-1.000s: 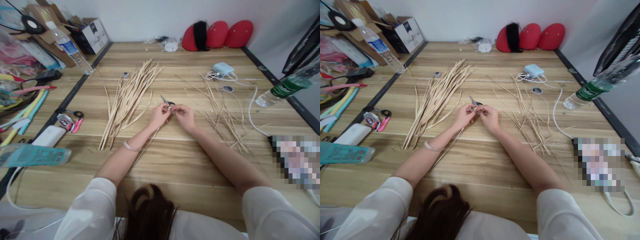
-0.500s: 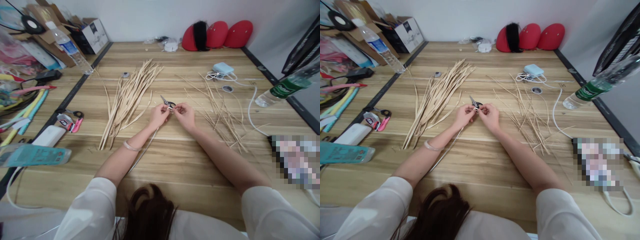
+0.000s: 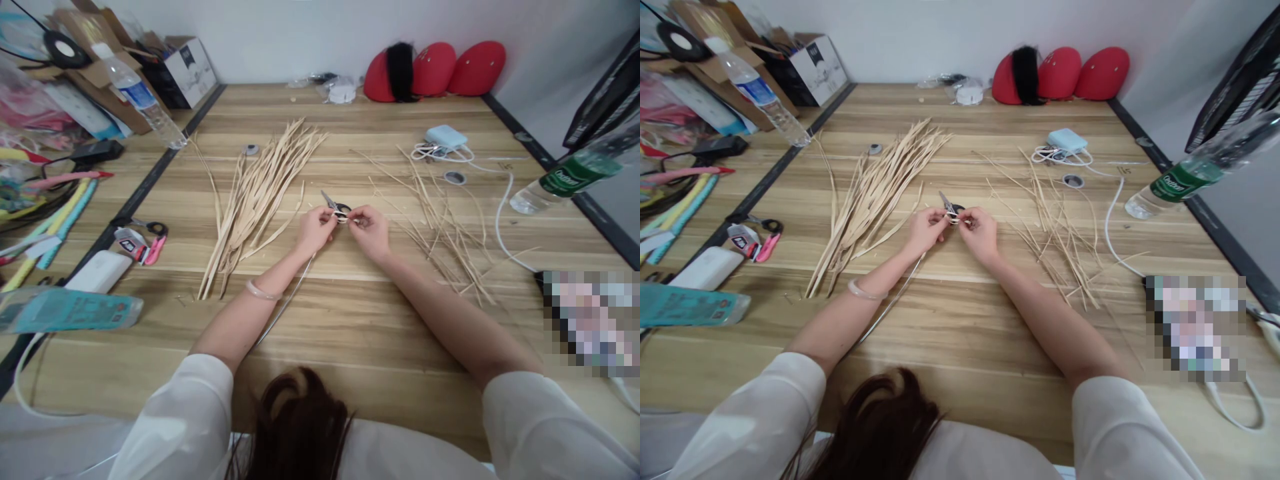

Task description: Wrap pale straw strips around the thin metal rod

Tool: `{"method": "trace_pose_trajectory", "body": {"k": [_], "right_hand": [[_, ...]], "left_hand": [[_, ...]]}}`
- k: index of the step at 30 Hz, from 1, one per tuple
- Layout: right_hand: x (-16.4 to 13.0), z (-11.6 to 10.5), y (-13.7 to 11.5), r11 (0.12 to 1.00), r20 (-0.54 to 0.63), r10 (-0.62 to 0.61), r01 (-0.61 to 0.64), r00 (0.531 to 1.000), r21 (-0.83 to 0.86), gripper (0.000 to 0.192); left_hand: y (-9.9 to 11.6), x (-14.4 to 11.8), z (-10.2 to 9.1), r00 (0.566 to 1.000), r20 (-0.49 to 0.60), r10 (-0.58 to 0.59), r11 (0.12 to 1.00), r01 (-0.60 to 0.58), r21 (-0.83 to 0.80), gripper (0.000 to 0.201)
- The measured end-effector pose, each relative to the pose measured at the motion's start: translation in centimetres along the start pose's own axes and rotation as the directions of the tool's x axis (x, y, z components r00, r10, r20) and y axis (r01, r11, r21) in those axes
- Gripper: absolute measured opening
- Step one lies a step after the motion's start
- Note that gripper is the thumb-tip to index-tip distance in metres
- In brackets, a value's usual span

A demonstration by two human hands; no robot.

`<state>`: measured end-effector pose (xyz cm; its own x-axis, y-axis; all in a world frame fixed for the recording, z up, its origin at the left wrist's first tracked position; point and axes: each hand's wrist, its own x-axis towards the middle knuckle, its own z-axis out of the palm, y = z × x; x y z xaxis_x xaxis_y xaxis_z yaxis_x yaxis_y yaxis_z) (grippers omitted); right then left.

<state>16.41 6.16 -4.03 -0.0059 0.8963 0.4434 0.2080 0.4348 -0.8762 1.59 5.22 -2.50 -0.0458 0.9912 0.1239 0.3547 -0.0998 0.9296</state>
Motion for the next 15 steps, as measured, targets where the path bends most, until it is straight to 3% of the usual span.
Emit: {"method": "trace_pose_trajectory", "body": {"k": [8, 15], "right_hand": [[-0.2, -0.2, -0.9, 0.981, -0.052, -0.192, 0.190, 0.980, -0.033, 0.013], [-0.5, -0.4, -2.0, 0.977, -0.080, -0.199, 0.190, 0.977, -0.100, 0.011]], "left_hand": [[0.1, 0.0, 0.0, 1.000, -0.010, 0.000, 1.000, 0.000, 0.026, 0.025], [0.0, 0.0, 0.1, 1.000, -0.009, 0.006, 1.000, -0.006, 0.024, 0.024]]}}
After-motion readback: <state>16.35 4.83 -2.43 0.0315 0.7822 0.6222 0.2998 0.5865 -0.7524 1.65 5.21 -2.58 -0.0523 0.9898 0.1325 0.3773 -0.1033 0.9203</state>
